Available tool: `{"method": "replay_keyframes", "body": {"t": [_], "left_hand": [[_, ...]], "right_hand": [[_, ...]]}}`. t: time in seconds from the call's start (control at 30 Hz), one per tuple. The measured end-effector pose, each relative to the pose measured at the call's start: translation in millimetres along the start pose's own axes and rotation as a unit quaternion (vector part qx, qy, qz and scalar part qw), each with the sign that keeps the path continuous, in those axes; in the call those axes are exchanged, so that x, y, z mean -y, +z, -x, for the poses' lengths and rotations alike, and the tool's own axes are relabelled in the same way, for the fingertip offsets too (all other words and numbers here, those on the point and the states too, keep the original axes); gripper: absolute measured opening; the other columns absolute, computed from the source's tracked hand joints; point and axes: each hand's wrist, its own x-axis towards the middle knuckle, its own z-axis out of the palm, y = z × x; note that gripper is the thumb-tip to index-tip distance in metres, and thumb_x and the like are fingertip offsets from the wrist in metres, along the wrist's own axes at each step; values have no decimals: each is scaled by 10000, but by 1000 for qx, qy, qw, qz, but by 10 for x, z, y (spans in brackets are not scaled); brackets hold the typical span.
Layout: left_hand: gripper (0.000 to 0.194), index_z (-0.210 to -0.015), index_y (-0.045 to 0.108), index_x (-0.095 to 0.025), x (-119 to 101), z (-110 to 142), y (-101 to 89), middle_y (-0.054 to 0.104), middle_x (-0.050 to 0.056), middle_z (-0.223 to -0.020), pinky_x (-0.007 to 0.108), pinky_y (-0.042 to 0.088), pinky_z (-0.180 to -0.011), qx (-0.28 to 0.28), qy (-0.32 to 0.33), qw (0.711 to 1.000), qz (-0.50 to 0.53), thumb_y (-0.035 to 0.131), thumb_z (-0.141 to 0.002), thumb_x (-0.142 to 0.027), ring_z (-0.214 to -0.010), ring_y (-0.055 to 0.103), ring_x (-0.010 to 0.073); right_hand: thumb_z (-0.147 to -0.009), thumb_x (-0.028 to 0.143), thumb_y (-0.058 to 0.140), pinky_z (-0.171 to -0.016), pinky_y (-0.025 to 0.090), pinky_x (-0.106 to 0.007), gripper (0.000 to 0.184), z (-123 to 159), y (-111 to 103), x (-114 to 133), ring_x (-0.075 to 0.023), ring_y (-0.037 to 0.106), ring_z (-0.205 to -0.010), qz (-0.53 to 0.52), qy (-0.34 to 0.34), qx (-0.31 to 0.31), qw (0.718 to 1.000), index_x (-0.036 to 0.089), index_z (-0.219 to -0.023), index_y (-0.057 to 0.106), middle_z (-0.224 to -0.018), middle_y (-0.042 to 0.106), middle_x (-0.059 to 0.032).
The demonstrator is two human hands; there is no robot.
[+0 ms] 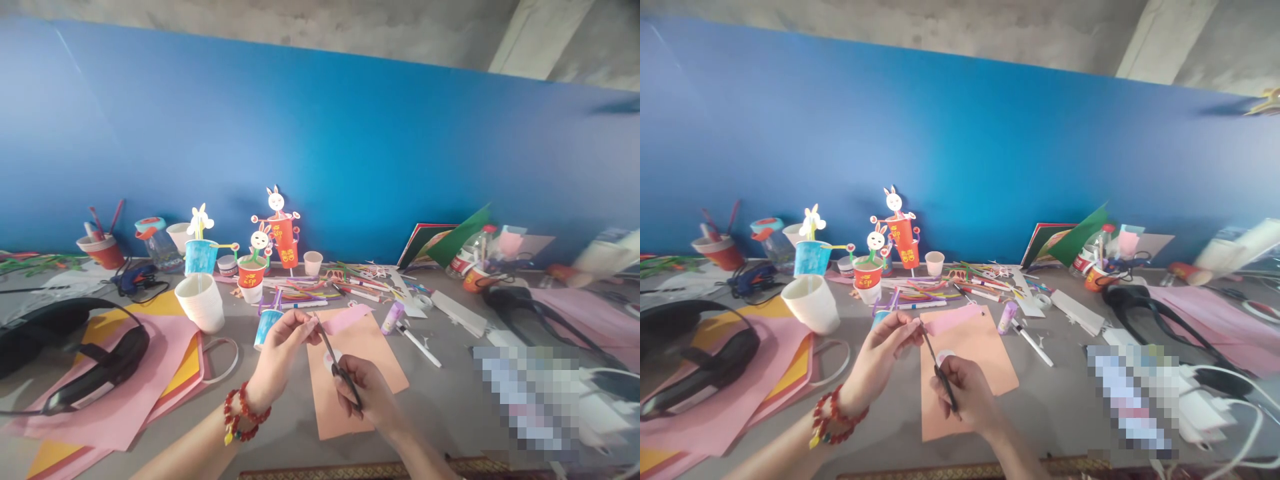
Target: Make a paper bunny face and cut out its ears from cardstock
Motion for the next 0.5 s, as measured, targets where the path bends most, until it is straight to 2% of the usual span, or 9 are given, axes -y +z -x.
{"method": "replay_keyframes", "body": {"t": [0.3, 0.5], "left_hand": [[204, -804, 642, -176, 24, -26, -27, 707, 10, -772, 224, 498, -725, 25, 4, 1000, 7, 738, -864, -345, -720, 630, 129], [204, -809, 630, -178, -16, -9, -15, 708, 6, -779, 234, 508, -741, 25, 2, 1000, 0, 731, -868, -345, -719, 638, 131]], "right_hand": [[-749, 730, 667, -335, 192, -190, 562, 19, 19, 105, -31, 303, -304, 2, 4, -9, 1000, 217, -677, 450, -429, 525, 73], [-768, 692, 668, -335, 193, -195, 527, 24, 5, 122, -33, 299, -304, 10, 1, -11, 1000, 218, -672, 458, -436, 530, 71]]}}
